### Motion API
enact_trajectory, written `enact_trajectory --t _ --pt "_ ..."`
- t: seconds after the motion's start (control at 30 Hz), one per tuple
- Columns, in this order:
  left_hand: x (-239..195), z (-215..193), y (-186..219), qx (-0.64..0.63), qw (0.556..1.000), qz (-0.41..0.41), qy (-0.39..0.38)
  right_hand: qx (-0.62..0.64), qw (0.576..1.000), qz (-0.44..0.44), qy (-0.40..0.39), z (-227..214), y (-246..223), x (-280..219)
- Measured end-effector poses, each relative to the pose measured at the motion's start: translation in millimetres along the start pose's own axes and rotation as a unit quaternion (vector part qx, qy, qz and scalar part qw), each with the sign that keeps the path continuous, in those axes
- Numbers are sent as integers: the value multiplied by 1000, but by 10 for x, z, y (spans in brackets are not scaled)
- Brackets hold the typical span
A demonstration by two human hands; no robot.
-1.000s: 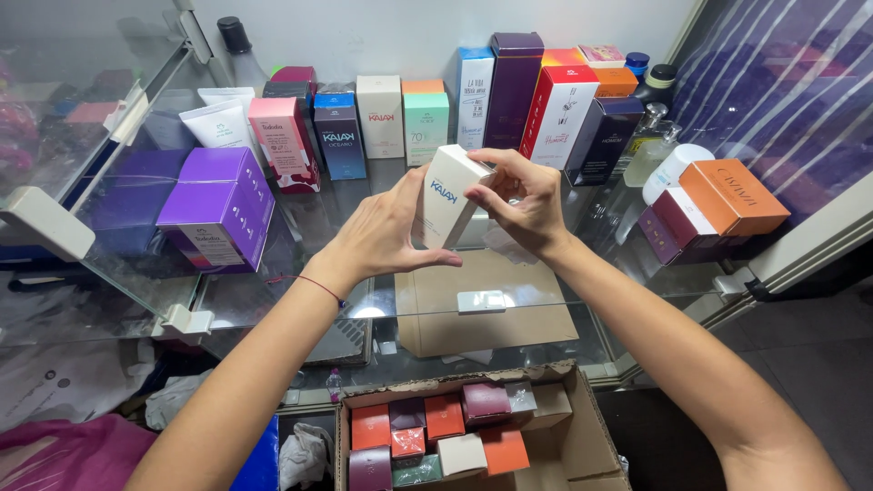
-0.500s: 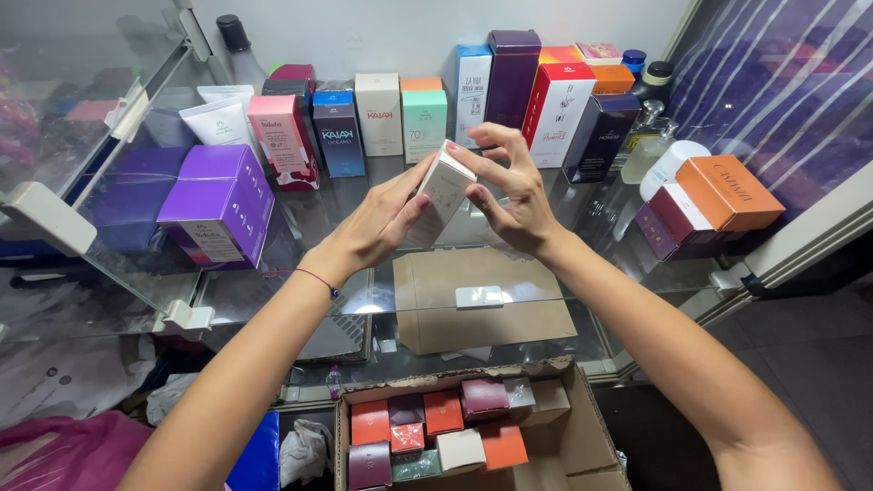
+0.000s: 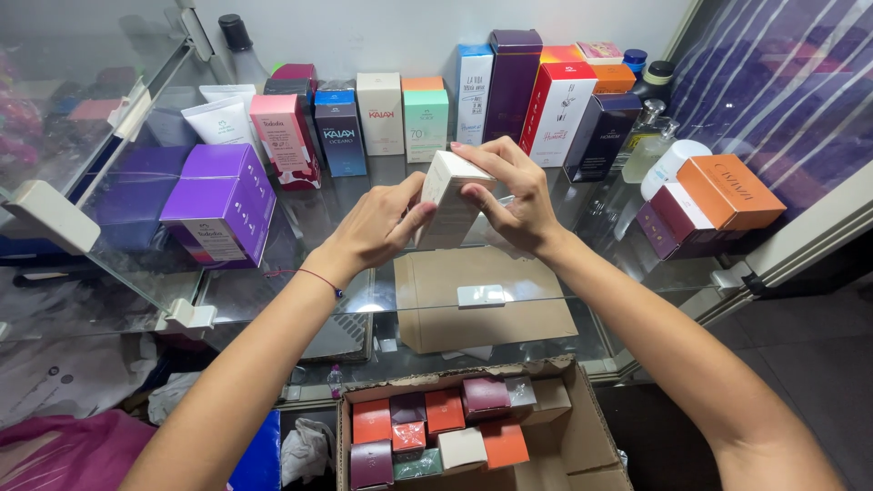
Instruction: Picking up various cosmetic boxes from a glass display shelf and packing them into a cardboard shipping box.
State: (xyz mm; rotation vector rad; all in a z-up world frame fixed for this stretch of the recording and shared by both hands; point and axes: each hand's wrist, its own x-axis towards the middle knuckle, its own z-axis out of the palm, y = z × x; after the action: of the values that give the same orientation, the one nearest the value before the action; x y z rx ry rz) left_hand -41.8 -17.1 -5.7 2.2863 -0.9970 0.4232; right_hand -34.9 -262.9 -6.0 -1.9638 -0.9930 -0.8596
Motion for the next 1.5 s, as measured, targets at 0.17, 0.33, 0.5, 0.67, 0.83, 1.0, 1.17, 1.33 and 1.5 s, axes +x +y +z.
enact_trajectory --t 0.17,0.33,0.5,0.67,0.83,1.0,1.17,1.33,1.5 --pt "-42 -11 99 -34 999 -27 -10 -8 1000 6 14 -3 -25 -1" --pt "-26 -9 81 -31 999 -32 -14 0 1000 14 21 -9 -32 -4" --pt "-10 -8 68 -31 999 -29 -15 0 1000 17 25 -16 -60 7" --pt "-7 -21 89 -29 999 -33 -16 1 1000 14 25 -20 -41 5" --pt "-10 -29 90 -32 999 -38 -18 -4 1000 12 20 -11 -40 -2" --pt "-14 -21 61 -26 999 -32 -18 -12 1000 5 2 -20 -60 3" --pt "-40 -45 82 -25 1000 -19 -2 87 995 51 -16 7 -16 -11" --pt "-88 -6 -35 -1 999 -13 36 113 992 52 28 -282 -465 -41" --pt "-164 11 35 16 997 -46 64 48 996 58 52 -922 -1290 -516"
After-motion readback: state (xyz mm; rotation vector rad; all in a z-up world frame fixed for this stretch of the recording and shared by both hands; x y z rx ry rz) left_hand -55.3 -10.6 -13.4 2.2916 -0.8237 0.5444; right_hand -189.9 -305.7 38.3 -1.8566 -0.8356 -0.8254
